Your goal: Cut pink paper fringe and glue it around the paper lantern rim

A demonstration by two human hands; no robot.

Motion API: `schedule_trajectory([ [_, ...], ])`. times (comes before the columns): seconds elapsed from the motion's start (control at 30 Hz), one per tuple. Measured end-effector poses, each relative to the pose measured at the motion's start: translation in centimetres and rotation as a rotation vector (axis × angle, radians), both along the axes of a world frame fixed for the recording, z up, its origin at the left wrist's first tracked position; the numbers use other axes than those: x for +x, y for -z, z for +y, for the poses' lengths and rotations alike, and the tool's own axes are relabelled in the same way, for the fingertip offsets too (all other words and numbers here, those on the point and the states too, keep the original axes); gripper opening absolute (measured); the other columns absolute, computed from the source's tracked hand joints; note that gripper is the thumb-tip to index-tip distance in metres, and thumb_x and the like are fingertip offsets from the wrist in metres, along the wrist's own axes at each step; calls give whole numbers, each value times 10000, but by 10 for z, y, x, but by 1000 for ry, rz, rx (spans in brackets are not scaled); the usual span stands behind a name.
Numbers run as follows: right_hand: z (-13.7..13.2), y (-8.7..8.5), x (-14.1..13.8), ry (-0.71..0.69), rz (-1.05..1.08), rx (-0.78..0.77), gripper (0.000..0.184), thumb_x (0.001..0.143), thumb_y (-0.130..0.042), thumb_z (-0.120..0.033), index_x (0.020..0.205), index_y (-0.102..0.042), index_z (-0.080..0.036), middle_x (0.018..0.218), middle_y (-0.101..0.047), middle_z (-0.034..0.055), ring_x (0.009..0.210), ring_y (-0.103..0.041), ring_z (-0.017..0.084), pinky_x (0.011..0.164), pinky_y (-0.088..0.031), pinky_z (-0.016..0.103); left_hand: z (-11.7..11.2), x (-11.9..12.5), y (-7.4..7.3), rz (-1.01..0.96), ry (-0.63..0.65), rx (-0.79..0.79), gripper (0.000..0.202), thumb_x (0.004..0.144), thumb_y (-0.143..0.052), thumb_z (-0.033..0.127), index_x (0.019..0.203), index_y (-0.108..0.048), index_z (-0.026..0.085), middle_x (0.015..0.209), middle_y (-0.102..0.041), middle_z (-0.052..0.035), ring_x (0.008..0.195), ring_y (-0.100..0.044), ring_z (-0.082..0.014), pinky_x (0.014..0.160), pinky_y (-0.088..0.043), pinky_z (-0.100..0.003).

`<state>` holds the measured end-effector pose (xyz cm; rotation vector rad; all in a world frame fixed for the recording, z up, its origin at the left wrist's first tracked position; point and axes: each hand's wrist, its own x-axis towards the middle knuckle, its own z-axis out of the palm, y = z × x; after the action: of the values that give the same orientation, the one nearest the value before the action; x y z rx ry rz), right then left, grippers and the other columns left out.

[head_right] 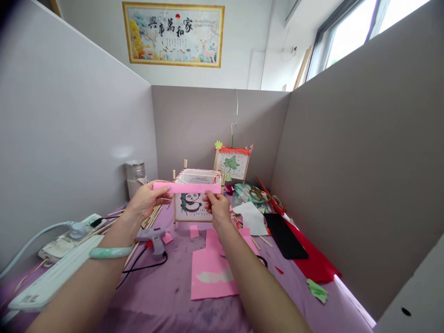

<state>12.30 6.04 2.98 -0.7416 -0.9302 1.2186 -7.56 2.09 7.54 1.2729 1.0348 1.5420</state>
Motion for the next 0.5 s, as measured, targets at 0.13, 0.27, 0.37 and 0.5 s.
schedule_trajectory([
  [0.13, 1, 1, 0, 1, -7, -2, 331, 564, -756, -392, 617, -533, -153, 559, -604, -22, 375, -432, 31, 317, -252, 149, 3, -3, -6, 196, -133, 20, 382, 584, -732, 302, 888, -578, 130, 709, -627, -25, 612, -616, -136, 502, -503, -231],
  [0.27, 1, 2, 1, 10, -12, 4, 333, 568, -751, -397, 619, -527, -155, 554, -602, -25, 370, -430, 31, 316, -247, 149, 4, -3, -9, 300, -209, 52, 381, 567, -716, 291, 884, -575, 134, 730, -611, -22, 610, -603, -138, 488, -499, -235],
  [0.37, 0, 1, 1, 9, -11, 3, 334, 573, -746, -401, 623, -523, -158, 547, -598, -29, 370, -432, 31, 316, -245, 150, 6, -2, -8, 361, -212, 60, 343, 583, -689, 301, 862, -584, 133, 706, -604, -22, 593, -593, -142, 490, -504, -253],
  [0.5, 0, -1, 0, -4, -16, 1, 324, 572, -742, -391, 620, -524, -155, 538, -592, -34, 363, -426, 30, 317, -240, 153, 12, -5, -4, 407, -284, 79, 330, 576, -699, 358, 803, -598, 141, 716, -612, -25, 594, -585, -137, 496, -489, -238],
])
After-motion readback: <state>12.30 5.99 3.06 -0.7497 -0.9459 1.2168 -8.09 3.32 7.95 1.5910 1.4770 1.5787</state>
